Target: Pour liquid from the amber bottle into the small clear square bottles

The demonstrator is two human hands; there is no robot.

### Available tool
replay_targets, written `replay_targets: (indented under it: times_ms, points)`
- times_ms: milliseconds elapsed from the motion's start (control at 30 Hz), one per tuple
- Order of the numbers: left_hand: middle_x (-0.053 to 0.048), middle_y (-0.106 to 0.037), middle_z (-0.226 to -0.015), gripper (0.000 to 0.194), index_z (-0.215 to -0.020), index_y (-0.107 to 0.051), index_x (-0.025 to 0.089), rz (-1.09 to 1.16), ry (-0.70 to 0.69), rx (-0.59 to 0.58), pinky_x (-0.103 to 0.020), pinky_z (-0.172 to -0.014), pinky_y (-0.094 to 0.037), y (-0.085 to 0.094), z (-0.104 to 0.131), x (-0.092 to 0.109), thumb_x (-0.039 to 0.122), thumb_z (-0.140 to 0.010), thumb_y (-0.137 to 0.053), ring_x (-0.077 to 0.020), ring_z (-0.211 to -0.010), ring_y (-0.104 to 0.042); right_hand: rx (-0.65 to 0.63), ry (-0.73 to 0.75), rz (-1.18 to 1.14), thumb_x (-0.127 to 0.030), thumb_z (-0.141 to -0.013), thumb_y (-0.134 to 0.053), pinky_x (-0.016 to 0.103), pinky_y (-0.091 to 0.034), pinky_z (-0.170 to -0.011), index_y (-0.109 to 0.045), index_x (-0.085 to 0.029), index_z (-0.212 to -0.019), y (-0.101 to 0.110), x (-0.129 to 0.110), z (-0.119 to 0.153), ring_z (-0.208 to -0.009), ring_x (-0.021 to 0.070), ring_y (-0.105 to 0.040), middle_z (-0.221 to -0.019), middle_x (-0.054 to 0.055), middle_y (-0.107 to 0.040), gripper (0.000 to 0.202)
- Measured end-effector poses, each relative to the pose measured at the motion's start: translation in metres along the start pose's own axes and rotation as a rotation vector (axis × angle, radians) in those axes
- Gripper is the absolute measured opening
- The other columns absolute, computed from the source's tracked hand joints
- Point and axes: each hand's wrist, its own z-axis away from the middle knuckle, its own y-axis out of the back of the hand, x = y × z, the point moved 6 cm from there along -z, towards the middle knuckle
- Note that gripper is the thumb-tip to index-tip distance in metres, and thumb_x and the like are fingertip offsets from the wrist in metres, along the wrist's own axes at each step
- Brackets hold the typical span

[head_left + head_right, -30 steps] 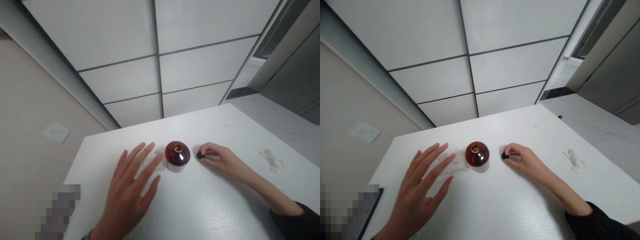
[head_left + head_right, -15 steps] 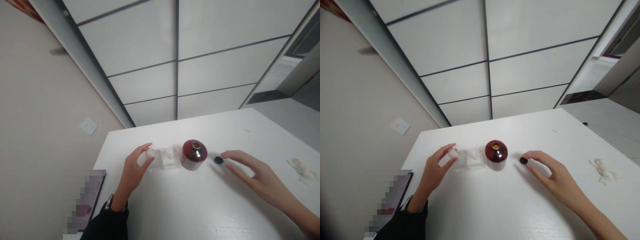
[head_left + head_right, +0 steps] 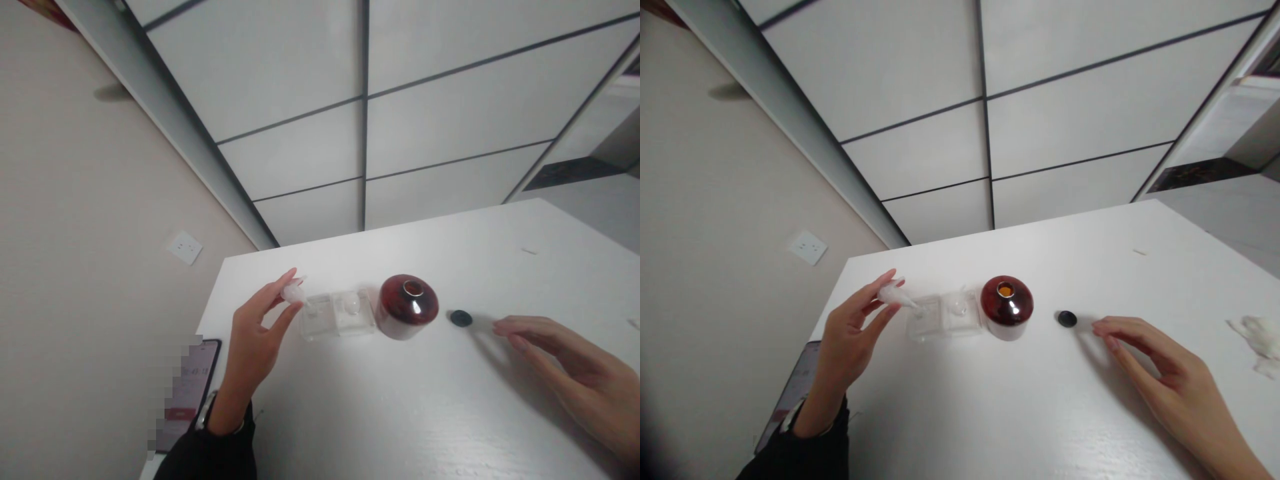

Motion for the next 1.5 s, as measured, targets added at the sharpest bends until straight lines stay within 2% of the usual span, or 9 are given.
replay_targets:
  times_ms: [233,367,600,1000,1233,1367,1500]
  points:
    - [-0.009,-0.081,-0.134,0.045,-0.14,-0.074,0.024,-0.018,0.062,0.019,-0.04,-0.105,-0.067,-0.003,0.006,-0.002,0.043,-0.099,-0.074,-0.0258,-0.123,-0.078,0.069,-0.102,-0.03,-0.071,-0.07,-0.074,0.044,-0.064,-0.091,-0.084,-0.03,-0.082,0.011,0.009,0.005,-0.093,0.0308,-0.079,-0.097,0.006,-0.084,0.044]
    - [-0.007,-0.08,-0.135,0.04,-0.137,-0.075,0.026,-0.015,0.043,0.016,-0.039,-0.103,-0.067,-0.004,0.007,0.0,0.041,-0.099,-0.073,-0.0242,-0.123,-0.078,0.089,-0.122,-0.055,-0.069,-0.069,-0.074,0.043,-0.063,-0.093,-0.084,-0.031,-0.081,0.012,0.012,0.006,-0.094,0.03,-0.079,-0.096,0.006,-0.083,0.041]
    - [-0.008,-0.081,-0.133,0.037,-0.135,-0.076,0.027,-0.104,0.007,0.057,-0.048,-0.112,-0.062,0.0,0.009,0.006,0.039,-0.1,-0.074,-0.0265,-0.124,-0.077,0.088,-0.126,-0.056,-0.069,-0.07,-0.073,0.043,-0.061,-0.092,-0.084,-0.031,-0.081,0.013,0.015,0.006,-0.095,0.03,-0.078,-0.098,0.006,-0.084,0.041]
    - [-0.007,-0.081,-0.133,0.038,-0.137,-0.074,0.026,-0.103,-0.022,0.061,-0.038,-0.102,-0.067,-0.001,0.008,0.011,0.036,-0.101,-0.074,-0.023,-0.12,-0.078,0.089,-0.087,-0.04,-0.068,-0.073,-0.073,0.038,-0.063,-0.082,-0.084,-0.029,-0.08,0.012,0.007,0.007,-0.091,0.029,-0.079,-0.096,0.006,-0.084,0.042]
    - [-0.008,-0.081,-0.132,0.042,-0.14,-0.073,0.025,-0.087,-0.008,0.081,-0.038,-0.099,-0.068,0.001,0.007,0.011,0.039,-0.101,-0.074,-0.0229,-0.118,-0.079,0.082,-0.122,-0.045,-0.068,-0.07,-0.074,0.041,-0.062,-0.091,-0.084,-0.029,-0.079,0.013,0.003,0.004,-0.092,0.0296,-0.079,-0.095,0.005,-0.084,0.041]
    - [-0.006,-0.081,-0.131,0.041,-0.139,-0.074,0.027,-0.06,-0.01,0.107,-0.036,-0.097,-0.069,0.003,0.006,0.013,0.039,-0.1,-0.075,-0.0219,-0.116,-0.079,0.077,-0.126,-0.057,-0.068,-0.071,-0.073,0.041,-0.062,-0.089,-0.084,-0.029,-0.08,0.013,0.005,0.005,-0.094,0.0298,-0.079,-0.096,0.006,-0.084,0.042]
    - [-0.008,-0.081,-0.13,0.044,-0.135,-0.076,0.025,0.097,0.097,0.144,-0.034,-0.094,-0.07,0.004,0.006,0.001,0.044,-0.095,-0.08,-0.0219,-0.114,-0.08,0.072,-0.133,-0.061,-0.068,-0.071,-0.073,0.043,-0.061,-0.095,-0.084,-0.028,-0.08,0.012,0.007,0.006,-0.097,0.0308,-0.078,-0.098,0.007,-0.083,0.043]
